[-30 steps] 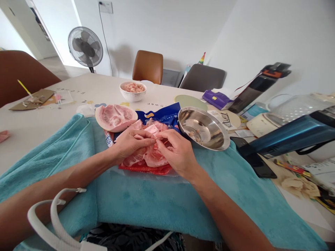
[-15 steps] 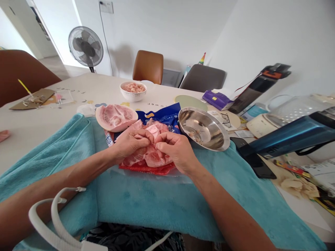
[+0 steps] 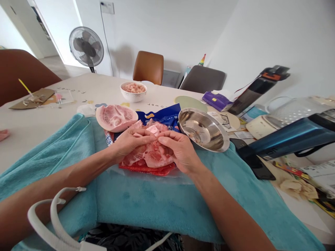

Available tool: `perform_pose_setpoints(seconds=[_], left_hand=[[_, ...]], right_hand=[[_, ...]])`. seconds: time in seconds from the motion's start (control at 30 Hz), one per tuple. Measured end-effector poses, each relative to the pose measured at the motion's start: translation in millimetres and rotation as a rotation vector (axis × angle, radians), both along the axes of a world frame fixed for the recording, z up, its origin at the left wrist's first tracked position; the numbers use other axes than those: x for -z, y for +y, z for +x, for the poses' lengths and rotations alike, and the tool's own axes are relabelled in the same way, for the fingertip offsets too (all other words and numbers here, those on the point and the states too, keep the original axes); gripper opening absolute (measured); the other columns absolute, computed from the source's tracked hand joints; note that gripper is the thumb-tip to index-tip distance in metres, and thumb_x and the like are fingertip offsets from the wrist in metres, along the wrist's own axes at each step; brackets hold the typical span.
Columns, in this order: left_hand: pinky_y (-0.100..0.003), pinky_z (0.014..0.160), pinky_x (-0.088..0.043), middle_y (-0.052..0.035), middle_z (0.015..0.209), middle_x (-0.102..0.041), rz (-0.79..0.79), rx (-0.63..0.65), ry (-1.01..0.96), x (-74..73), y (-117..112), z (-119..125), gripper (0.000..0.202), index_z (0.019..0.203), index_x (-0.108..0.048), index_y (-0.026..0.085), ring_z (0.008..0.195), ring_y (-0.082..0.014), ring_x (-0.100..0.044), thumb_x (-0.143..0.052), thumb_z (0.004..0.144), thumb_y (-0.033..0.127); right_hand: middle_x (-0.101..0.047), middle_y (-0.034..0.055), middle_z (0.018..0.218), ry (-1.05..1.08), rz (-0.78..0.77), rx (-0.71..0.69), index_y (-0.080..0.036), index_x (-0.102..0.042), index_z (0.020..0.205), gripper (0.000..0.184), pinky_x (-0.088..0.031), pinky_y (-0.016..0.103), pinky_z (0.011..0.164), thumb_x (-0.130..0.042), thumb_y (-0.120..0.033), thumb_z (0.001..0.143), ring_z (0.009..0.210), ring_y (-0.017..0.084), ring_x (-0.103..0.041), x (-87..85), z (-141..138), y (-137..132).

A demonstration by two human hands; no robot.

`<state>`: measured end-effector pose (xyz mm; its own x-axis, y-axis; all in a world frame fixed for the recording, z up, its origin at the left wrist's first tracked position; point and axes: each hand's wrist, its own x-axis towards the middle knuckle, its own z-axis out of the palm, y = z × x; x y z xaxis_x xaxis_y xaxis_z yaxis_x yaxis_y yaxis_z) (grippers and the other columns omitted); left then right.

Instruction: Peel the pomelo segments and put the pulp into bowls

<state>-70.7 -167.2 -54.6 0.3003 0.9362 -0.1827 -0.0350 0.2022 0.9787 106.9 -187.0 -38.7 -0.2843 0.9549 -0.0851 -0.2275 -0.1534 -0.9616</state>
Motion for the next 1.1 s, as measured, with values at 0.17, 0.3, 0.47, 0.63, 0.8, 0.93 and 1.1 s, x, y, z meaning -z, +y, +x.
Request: perform_pose_setpoints(seconds=[0.17,0.3,0.47,0.63,0.8,0.93,1.1], left_hand=[[-0.017,0.045,-0.019,0.0062,0.049,-0.043,0.003,-0.002,0.013,-1.4,1,1,0.025,0.066,-0.068,0.014,0.047,-0.0034,-0.030,-0.085,0.059,0.032],[-0.017,0.045,-0.015,0.0071,0.047,-0.039,-0.023,0.057,-0.009,-4.3,0,2,0.024,0.062,-0.064,0.012,0.046,-0.0022,-0.027,-0.083,0.059,0.027],[-0.016,0.042,-0.017,0.0081,0.047,-0.038,-0.066,0.046,-0.070,-3.5,0,3,0.025,0.062,-0.063,0.014,0.043,-0.0019,-0.027,-0.083,0.059,0.027],[-0.018,0.044,-0.033,0.0046,0.051,-0.051,-0.055,-0.024,-0.061,-0.5,2,2,0.026,0.074,-0.071,0.015,0.046,-0.0065,-0.045,-0.085,0.058,0.030],[-0.020,0.055,-0.048,-0.0019,0.065,-0.066,-0.142,-0.069,-0.155,-0.3,5,4,0.022,0.075,-0.070,0.015,0.059,-0.0118,-0.061,-0.082,0.066,0.031],[-0.023,0.061,-0.055,-0.0020,0.066,-0.068,-0.252,-0.065,-0.282,-3.5,7,6,0.022,0.080,-0.066,0.016,0.060,-0.0131,-0.064,-0.079,0.070,0.031],[-0.023,0.053,-0.054,-0.0026,0.060,-0.065,-0.319,-0.063,-0.318,-4.8,8,5,0.024,0.087,-0.067,0.014,0.053,-0.0133,-0.063,-0.066,0.084,0.038]], right_hand=[[-0.058,-0.0054,0.050,-0.194,0.140,0.076,-0.019,-0.063,0.073,0.010,-0.040,0.022,0.041,-0.067,-0.028,0.074,0.041,0.008,-0.050,4.2,-5,-2],[-0.061,-0.0041,0.061,-0.420,0.363,0.176,-0.020,-0.062,0.075,0.005,-0.044,0.024,0.049,-0.063,-0.025,0.076,0.049,0.009,-0.053,7.1,-8,-5],[-0.065,-0.0022,0.072,-0.557,0.534,0.248,-0.021,-0.062,0.076,0.004,-0.047,0.025,0.061,-0.060,-0.023,0.079,0.064,0.012,-0.059,7.4,-7,-8],[-0.067,-0.0019,0.074,-0.575,0.544,0.237,-0.021,-0.064,0.080,0.005,-0.049,0.026,0.064,-0.059,-0.022,0.082,0.067,0.012,-0.061,8.3,-4,-8],[-0.067,-0.0007,0.078,-0.599,0.647,0.367,-0.020,-0.062,0.081,0.005,-0.051,0.025,0.064,-0.059,-0.023,0.085,0.067,0.011,-0.062,3.0,1,-8],[-0.068,0.0001,0.084,-0.676,0.818,0.616,-0.021,-0.063,0.089,0.005,-0.053,0.026,0.061,-0.059,-0.022,0.086,0.069,0.013,-0.064,-6.5,18,-2],[-0.068,0.0054,0.092,-1.056,0.962,0.930,-0.021,-0.065,0.089,0.011,-0.055,0.033,0.067,-0.055,-0.020,0.084,0.078,0.018,-0.066,-11.6,57,18]])
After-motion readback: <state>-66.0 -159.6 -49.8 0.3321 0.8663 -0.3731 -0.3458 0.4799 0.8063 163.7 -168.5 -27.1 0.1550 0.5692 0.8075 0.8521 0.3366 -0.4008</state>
